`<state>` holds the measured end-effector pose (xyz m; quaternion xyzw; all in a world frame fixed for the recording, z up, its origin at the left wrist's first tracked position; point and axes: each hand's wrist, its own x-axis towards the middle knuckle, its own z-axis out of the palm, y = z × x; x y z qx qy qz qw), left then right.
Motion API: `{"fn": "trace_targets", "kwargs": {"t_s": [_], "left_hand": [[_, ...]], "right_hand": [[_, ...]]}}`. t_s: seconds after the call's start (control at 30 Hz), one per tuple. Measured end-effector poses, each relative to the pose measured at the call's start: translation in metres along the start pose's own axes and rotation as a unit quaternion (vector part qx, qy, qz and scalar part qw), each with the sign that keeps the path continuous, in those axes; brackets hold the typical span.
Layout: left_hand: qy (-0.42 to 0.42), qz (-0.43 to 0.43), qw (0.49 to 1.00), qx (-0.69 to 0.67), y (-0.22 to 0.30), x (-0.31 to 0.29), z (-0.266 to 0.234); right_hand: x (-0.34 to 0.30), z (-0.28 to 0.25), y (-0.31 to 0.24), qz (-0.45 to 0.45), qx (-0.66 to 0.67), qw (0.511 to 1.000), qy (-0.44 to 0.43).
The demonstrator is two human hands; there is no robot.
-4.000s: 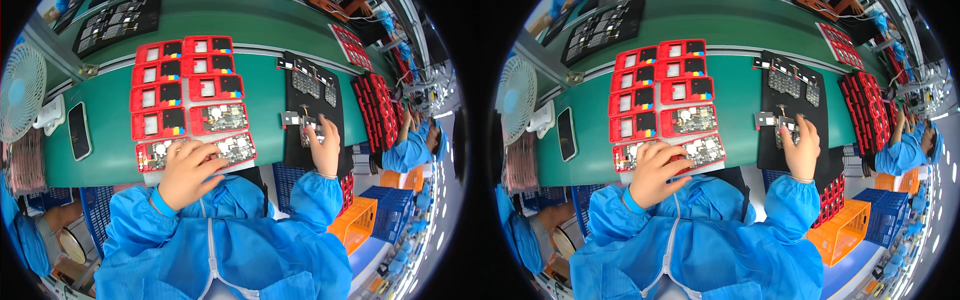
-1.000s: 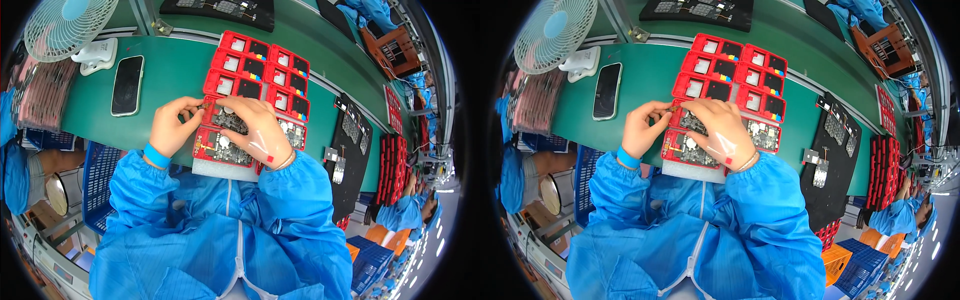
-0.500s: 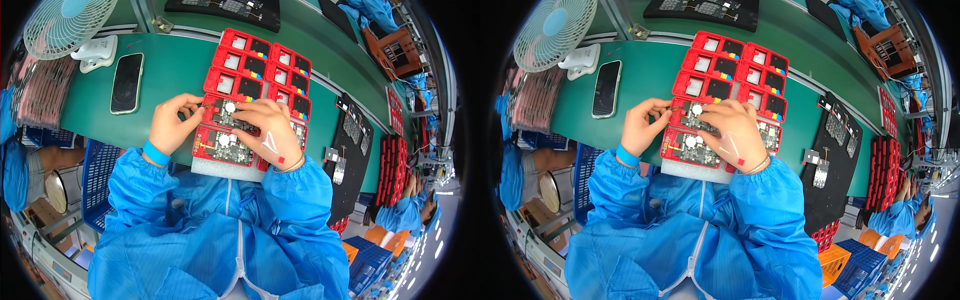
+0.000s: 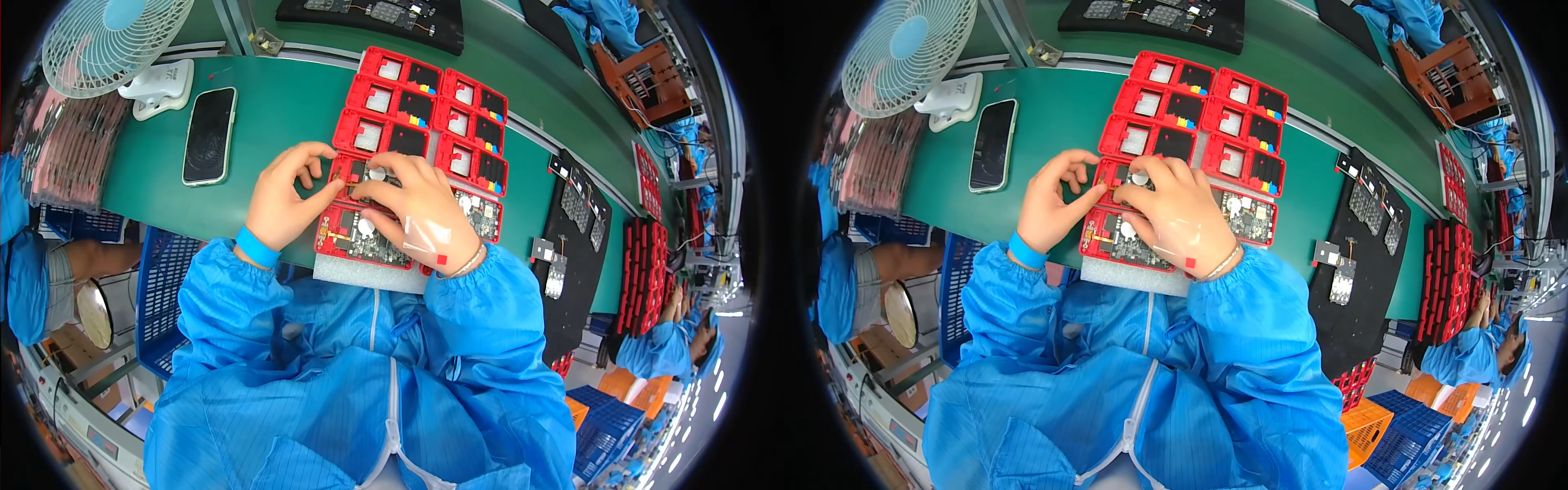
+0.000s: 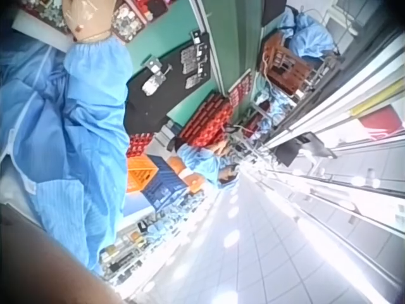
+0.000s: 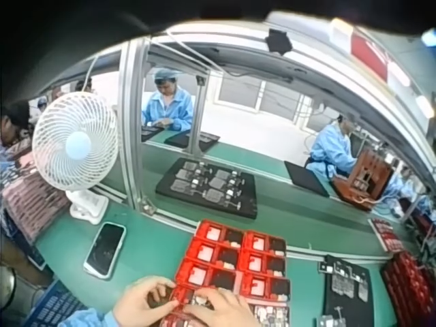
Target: The person assembles internal electronic motherboards into red plastic handheld device housings by hand.
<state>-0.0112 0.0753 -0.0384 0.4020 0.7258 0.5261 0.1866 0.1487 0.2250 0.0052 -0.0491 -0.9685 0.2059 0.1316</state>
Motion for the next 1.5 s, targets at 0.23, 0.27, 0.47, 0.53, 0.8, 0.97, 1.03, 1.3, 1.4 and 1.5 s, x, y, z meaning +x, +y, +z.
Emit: {"fn": "trace_targets", "kwargs": {"t_s": [0.23,0.27,0.47,0.53,0.8,0.97,1.03,1.3,1.4,1.5], "left_hand": [[0.031,0.203,0.971,0.119,0.011,-0.001,-0.004],[0.021,0.221,0.966,0.135,0.009,-0.003,-0.008],[-0.026,0.263,0.941,0.21,0.017,-0.002,0.008],[-0.03,0.267,0.936,0.229,0.015,-0.002,0.012],[0.032,0.174,0.984,0.004,0.0,0.001,0.001],[0.084,0.057,0.989,0.108,-0.004,0.008,0.007],[0.076,0.041,0.993,0.08,-0.008,0.01,0.01],[0.149,0.046,0.988,0.012,0.02,0.004,0.013],[0.143,0.085,0.985,0.037,0.046,0.005,0.009],[0.177,0.199,0.945,0.188,0.088,-0.004,0.017]], "right_hand": [[0.017,-0.003,0.014,-0.05,0.058,0.997,-0.006],[0.018,-0.006,0.013,-0.051,0.079,0.995,0.024],[0.019,-0.01,0.012,0.001,0.107,0.994,-0.002],[0.018,-0.01,0.012,-0.005,0.106,0.994,0.003],[-0.005,-0.01,0.013,0.017,0.025,1.0,0.004],[-0.012,-0.002,0.009,0.032,-0.024,0.998,0.04],[-0.015,0.001,0.009,0.03,-0.033,0.997,0.056],[-0.014,-0.005,0.012,0.028,0.023,0.995,0.096],[-0.015,-0.008,0.011,-0.004,0.055,0.987,0.15],[-0.019,-0.014,0.007,0.038,0.045,0.982,0.179]]}}
